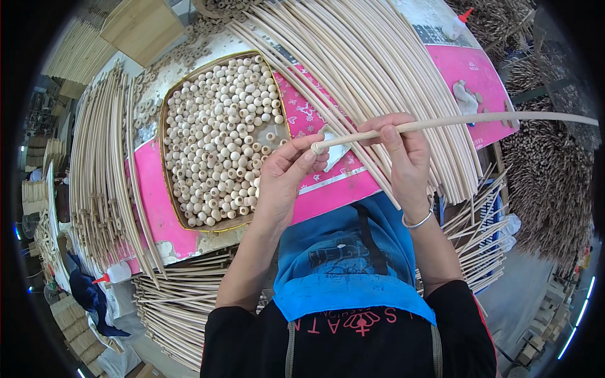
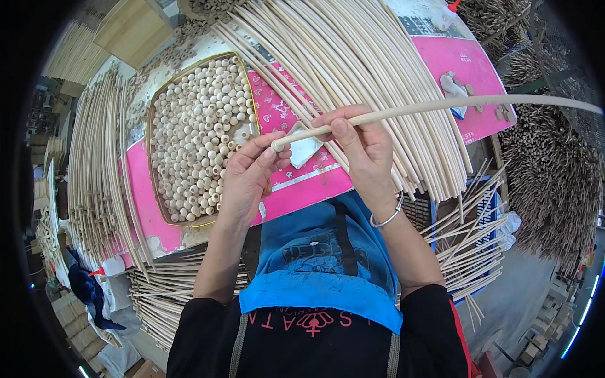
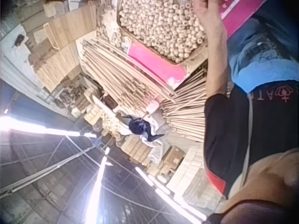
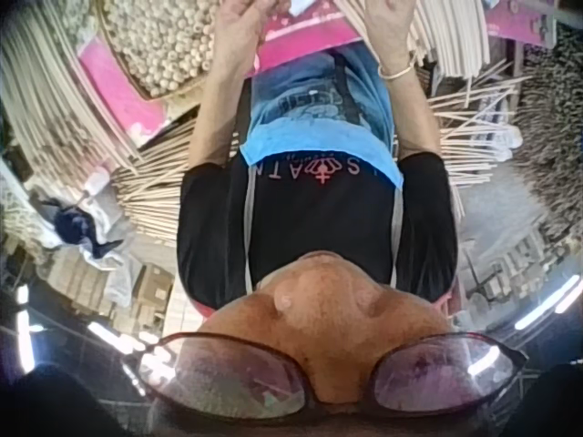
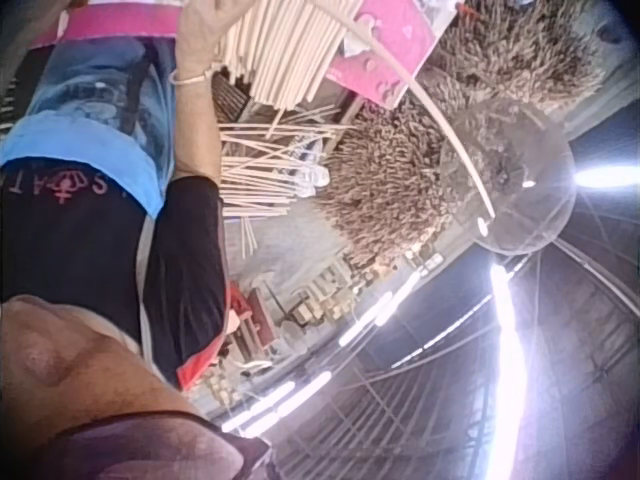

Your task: Assembling wooden dowels by dipping the ends in glue and attaching wooden beads.

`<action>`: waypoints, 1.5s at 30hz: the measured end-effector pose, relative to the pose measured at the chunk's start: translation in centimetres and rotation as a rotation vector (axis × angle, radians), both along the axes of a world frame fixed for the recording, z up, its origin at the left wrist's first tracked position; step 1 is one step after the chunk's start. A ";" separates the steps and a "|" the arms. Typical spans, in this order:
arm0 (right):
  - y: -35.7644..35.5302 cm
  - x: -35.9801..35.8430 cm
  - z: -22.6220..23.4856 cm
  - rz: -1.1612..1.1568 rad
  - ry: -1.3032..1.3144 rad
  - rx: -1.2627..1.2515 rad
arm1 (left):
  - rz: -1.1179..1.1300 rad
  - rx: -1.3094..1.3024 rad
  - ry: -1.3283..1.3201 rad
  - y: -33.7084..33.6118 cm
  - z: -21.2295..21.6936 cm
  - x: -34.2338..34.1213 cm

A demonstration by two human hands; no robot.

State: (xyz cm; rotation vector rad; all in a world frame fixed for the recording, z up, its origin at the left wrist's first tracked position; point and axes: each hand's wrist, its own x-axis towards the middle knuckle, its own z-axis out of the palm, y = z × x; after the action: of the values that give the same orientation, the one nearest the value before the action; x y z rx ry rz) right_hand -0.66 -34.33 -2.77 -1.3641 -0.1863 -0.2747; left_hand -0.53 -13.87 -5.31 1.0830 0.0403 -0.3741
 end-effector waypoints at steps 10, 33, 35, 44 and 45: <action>-0.4 -1.5 -0.6 -0.022 -0.006 -0.102 | 0.009 0.362 -0.149 -0.4 0.7 -0.6; -14.1 -17.3 -0.3 -0.335 0.378 -0.881 | 0.198 -0.023 -0.215 0.0 2.5 6.5; -12.9 -18.2 0.2 -0.305 0.357 -0.962 | 0.184 0.009 -0.194 1.0 2.3 6.8; -13.5 -18.6 -2.7 -0.024 0.530 -0.603 | 0.220 0.226 -0.672 -1.2 3.0 10.2; -13.6 -18.6 -3.3 -0.048 0.456 -0.567 | 0.211 0.236 -0.549 -2.1 5.1 9.5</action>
State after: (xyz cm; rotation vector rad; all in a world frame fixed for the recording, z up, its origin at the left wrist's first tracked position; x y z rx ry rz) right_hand -19.23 -47.93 -6.10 -1.9557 0.1649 0.0651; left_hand 8.96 -15.97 -0.16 1.3706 -0.2937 0.1291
